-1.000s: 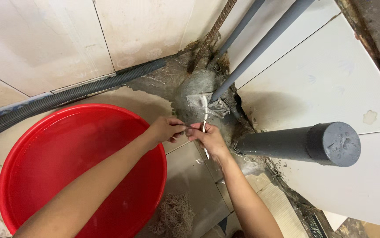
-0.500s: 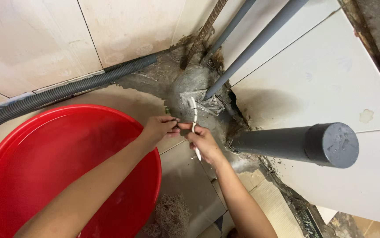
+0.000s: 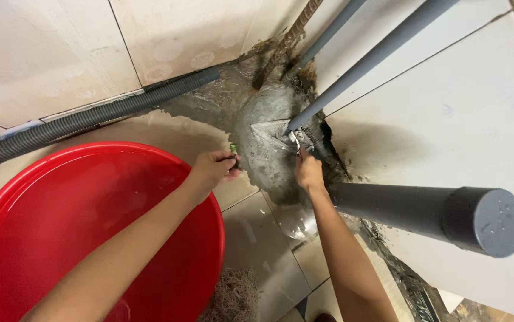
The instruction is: The person scrubs a dirty corner of a tiled floor near a pipe using a red basin of water, a yellow sponge, a cloth, and a toothbrush. They repeatedly dip the tools into the basin and scrub the same area around the pipe base.
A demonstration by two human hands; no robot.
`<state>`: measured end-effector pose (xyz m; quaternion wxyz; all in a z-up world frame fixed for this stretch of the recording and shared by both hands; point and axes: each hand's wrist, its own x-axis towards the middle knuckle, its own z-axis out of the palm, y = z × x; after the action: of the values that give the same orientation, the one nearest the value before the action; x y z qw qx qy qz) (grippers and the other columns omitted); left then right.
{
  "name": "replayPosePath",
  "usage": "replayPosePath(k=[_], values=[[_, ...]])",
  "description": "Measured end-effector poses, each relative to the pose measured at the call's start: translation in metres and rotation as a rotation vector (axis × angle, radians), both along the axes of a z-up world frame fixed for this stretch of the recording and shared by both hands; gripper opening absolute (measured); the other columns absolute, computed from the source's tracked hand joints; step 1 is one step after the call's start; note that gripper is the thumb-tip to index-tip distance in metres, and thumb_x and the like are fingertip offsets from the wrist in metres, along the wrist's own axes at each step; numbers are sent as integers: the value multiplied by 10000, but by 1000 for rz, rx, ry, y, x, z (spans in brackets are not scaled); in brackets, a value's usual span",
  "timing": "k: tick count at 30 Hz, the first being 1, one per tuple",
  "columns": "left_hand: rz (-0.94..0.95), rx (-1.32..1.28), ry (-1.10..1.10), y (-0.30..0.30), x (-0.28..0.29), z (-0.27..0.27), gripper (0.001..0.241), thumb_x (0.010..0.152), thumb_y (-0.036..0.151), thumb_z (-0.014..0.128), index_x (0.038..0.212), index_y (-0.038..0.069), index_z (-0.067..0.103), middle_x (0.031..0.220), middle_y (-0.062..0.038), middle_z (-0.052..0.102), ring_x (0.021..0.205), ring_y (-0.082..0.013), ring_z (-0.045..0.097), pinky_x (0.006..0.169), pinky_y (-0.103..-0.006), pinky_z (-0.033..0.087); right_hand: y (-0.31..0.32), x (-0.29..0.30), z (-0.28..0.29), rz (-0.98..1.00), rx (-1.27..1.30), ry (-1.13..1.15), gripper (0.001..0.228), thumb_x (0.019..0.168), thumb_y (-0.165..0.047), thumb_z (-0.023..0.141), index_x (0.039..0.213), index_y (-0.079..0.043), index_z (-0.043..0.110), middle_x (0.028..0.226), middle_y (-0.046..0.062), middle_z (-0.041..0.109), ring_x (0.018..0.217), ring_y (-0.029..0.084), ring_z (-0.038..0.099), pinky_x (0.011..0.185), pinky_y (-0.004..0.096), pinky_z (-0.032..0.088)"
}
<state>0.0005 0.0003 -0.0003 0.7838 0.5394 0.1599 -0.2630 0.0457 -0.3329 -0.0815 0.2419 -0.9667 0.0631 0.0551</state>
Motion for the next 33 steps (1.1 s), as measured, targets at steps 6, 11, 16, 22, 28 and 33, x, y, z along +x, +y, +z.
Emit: replayPosePath(k=[6,11,16,22,28,33], values=[[4,-30,23,1,2,0,210,983,95,606,1137,-12,699,1041,-51,692,886,-148,687,842,-298,590,11,10,-36,101,-53,-166,189,989,-219,668,1128,-103,722,909,276,722,872,455,681,705,485,553],[-40,15,22,3,2,7,228,997,120,593,1165,12,701,1042,-44,688,911,-144,672,846,-301,550,-8,-21,23,-337,1139,526,295,1074,-199,459,1260,-40,625,733,1,559,488,46,343,377,217,236],[-34,-22,11,5,-1,8,224,990,123,591,1164,25,693,1031,-26,672,913,-136,668,846,-305,556,3,-57,74,-310,1186,647,379,1054,-189,403,1322,-52,632,687,-12,526,459,36,322,369,198,248],[-83,66,9,-2,6,4,269,953,171,651,1141,-11,714,1002,-45,716,892,-123,686,859,-275,592,34,-72,109,-263,1194,681,384,1066,-230,458,1370,-74,633,668,-7,537,455,36,336,378,196,274],[-124,144,57,-18,5,2,297,924,242,746,1110,10,738,921,-23,711,802,-97,668,753,-248,529,63,-85,118,-76,1173,712,377,1055,-223,494,1396,-122,620,701,8,568,486,52,391,401,200,303],[-75,159,-13,-22,3,-12,242,920,187,727,1035,-24,753,853,-43,733,709,-95,653,679,-235,545,68,-97,113,64,1023,641,378,1062,-211,534,1421,-120,611,757,-14,554,539,47,416,458,204,340]])
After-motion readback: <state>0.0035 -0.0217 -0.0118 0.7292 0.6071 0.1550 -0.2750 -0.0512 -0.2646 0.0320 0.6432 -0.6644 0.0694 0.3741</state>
